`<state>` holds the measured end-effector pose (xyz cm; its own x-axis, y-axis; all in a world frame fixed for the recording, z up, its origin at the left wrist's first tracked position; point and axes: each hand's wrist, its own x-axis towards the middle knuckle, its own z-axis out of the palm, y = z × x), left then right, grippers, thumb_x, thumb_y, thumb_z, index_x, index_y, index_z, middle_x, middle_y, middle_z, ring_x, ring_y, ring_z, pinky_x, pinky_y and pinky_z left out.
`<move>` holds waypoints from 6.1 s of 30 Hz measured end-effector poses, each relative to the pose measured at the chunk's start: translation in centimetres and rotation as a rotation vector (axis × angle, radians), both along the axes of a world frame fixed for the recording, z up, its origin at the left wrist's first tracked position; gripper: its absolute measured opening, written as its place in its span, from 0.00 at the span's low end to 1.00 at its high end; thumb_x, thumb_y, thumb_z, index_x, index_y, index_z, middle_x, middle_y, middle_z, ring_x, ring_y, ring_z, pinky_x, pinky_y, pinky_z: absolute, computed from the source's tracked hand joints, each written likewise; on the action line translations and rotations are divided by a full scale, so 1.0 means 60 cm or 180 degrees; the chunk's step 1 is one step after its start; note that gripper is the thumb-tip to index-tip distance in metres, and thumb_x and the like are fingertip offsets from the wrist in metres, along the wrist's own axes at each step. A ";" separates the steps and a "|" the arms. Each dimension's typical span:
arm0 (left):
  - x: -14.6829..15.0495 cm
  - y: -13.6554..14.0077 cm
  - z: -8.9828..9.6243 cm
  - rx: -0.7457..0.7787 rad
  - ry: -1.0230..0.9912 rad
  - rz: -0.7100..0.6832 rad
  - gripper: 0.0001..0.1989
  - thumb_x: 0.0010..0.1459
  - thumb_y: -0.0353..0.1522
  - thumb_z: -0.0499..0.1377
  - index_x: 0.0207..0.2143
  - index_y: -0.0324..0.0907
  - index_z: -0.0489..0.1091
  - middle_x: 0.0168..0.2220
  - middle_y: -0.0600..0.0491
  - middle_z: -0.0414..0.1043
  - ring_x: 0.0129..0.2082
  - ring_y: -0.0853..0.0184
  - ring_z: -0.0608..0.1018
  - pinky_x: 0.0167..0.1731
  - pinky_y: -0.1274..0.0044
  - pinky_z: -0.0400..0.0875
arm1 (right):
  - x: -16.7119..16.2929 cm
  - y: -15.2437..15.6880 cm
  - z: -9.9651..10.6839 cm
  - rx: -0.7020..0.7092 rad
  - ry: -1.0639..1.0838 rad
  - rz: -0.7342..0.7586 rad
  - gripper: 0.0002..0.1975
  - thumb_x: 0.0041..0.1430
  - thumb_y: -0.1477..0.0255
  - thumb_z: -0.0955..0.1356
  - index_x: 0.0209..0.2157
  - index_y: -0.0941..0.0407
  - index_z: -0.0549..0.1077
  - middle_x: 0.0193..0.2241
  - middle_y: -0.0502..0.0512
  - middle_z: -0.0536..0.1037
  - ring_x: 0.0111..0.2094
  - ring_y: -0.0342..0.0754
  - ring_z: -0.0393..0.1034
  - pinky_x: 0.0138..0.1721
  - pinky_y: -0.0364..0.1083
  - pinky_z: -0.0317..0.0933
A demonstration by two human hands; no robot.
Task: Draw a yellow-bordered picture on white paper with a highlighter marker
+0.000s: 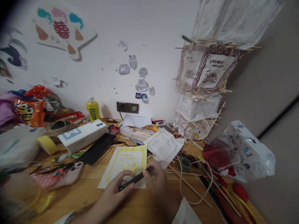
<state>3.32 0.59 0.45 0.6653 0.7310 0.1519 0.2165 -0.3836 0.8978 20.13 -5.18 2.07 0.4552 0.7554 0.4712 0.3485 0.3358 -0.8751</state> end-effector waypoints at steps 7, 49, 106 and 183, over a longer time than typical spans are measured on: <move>-0.011 -0.001 0.002 0.0597 0.0152 -0.0221 0.12 0.61 0.39 0.52 0.35 0.43 0.72 0.29 0.50 0.72 0.33 0.61 0.74 0.38 0.71 0.69 | 0.077 0.002 0.003 0.0238 0.1061 -0.0182 0.15 0.50 0.63 0.71 0.38 0.51 0.66 0.21 0.43 0.69 0.17 0.41 0.62 0.17 0.39 0.57; -0.019 -0.014 -0.038 0.2612 0.1421 -0.0588 0.29 0.55 0.29 0.56 0.60 0.41 0.59 0.63 0.40 0.57 0.61 0.49 0.63 0.56 0.59 0.63 | 0.057 0.038 0.002 -0.1463 -0.0862 0.1005 0.11 0.51 0.70 0.64 0.17 0.55 0.64 0.15 0.44 0.62 0.19 0.41 0.55 0.23 0.41 0.52; -0.015 -0.017 -0.020 0.2553 0.1511 -0.0709 0.18 0.53 0.25 0.58 0.48 0.40 0.67 0.61 0.38 0.59 0.60 0.44 0.63 0.52 0.55 0.66 | 0.060 0.035 0.002 -0.1691 -0.0321 0.1330 0.11 0.48 0.68 0.66 0.16 0.56 0.68 0.14 0.46 0.65 0.18 0.40 0.58 0.20 0.40 0.54; -0.016 -0.018 -0.032 0.2388 0.1454 -0.0906 0.15 0.55 0.24 0.55 0.46 0.36 0.68 0.64 0.34 0.52 0.65 0.48 0.53 0.59 0.55 0.56 | 0.058 0.023 0.001 -0.1896 0.0040 0.1422 0.11 0.47 0.66 0.67 0.17 0.56 0.69 0.14 0.46 0.65 0.17 0.39 0.56 0.18 0.39 0.50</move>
